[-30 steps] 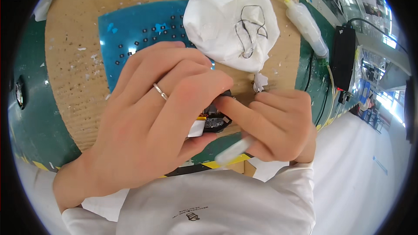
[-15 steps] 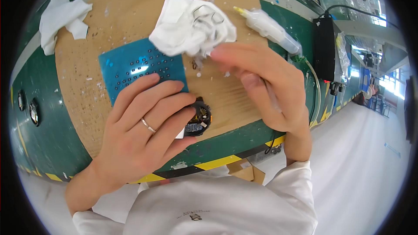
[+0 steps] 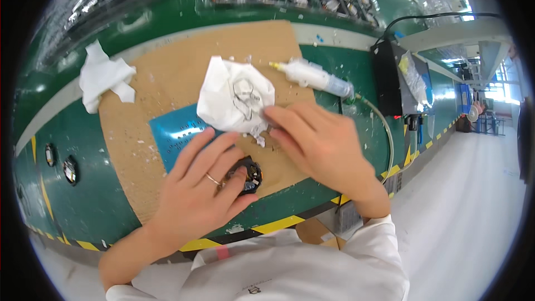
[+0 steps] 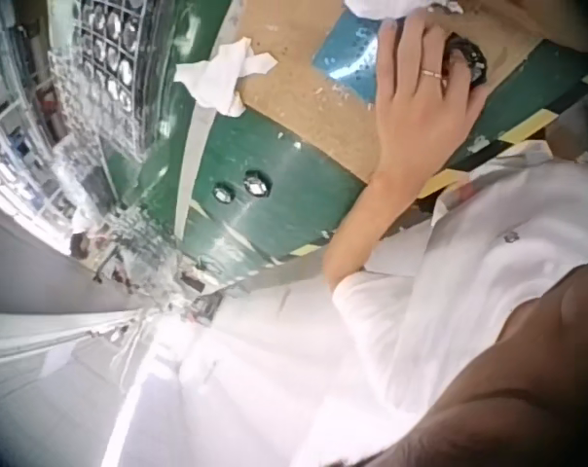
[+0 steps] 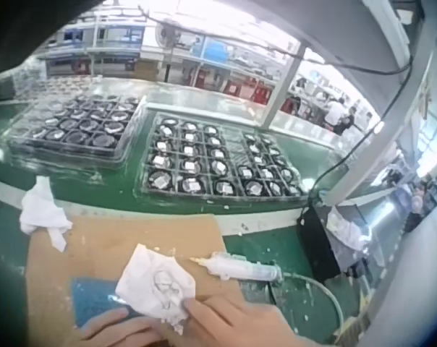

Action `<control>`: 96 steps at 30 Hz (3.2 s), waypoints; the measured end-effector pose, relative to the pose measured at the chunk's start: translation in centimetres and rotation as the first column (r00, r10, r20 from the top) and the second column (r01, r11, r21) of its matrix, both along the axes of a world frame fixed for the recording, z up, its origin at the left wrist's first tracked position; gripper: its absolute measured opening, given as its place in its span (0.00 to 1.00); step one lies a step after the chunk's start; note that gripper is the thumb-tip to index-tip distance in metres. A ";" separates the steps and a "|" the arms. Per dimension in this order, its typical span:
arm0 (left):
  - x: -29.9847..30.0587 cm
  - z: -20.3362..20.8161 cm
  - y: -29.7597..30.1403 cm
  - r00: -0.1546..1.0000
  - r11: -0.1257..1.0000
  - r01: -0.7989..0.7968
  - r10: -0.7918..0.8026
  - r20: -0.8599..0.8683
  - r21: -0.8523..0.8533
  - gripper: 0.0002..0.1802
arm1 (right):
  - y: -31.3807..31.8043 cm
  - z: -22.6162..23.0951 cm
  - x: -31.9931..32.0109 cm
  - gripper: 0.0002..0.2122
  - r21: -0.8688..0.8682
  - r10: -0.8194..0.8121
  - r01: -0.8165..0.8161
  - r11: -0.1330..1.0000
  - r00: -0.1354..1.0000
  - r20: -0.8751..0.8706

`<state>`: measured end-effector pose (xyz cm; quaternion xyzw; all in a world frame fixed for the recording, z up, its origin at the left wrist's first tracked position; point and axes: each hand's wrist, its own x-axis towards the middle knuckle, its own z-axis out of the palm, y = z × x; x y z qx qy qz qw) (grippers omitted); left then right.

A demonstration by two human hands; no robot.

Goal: Assembling small electronic components using tweezers and a glue dispenser on an assembly line.

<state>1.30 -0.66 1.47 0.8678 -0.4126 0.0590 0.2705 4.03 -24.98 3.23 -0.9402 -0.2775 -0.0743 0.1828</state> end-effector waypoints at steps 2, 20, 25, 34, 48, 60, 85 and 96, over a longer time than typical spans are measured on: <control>-0.1 0.1 -0.2 1.000 1.000 0.011 -0.011 -0.001 -0.009 0.19 | 0.6 -0.5 -0.3 0.16 0.012 -0.001 0.001 1.000 1.000 0.000; -0.5 -0.9 0.8 0.994 0.961 -0.021 -0.009 -0.107 -0.275 0.26 | -4.2 0.8 1.5 0.19 0.028 -0.477 0.576 0.817 0.703 -0.527; -0.5 -0.8 0.8 0.992 0.942 -0.075 0.036 -0.124 -0.328 0.27 | -4.6 0.5 1.2 0.20 -0.051 -0.534 0.557 0.829 0.762 -0.366; 0.0 -1.5 0.9 0.938 0.906 -0.347 0.341 -0.070 -0.242 0.23 | -5.2 -0.7 0.4 0.28 -0.276 -0.419 0.475 0.836 0.876 0.238; 0.2 -1.7 0.7 0.947 0.921 -0.319 0.303 -0.104 -0.224 0.18 | -4.7 2.6 1.1 0.15 0.649 -0.438 0.295 0.701 0.896 0.067; 3.2 1.1 -4.4 0.883 0.993 0.075 -0.111 0.456 0.097 0.09 | -4.2 2.6 5.2 0.42 0.451 -0.285 0.147 0.881 0.924 0.256; 2.6 5.6 3.9 0.865 0.995 -0.095 0.083 0.495 -0.001 0.16 | -4.7 2.0 4.9 0.39 0.897 0.028 0.174 0.407 0.979 -0.203; 5.6 2.8 5.3 0.923 0.943 -0.328 0.309 0.230 0.049 0.16 | -1.1 1.6 3.7 0.44 0.944 0.026 0.198 0.265 0.977 -0.212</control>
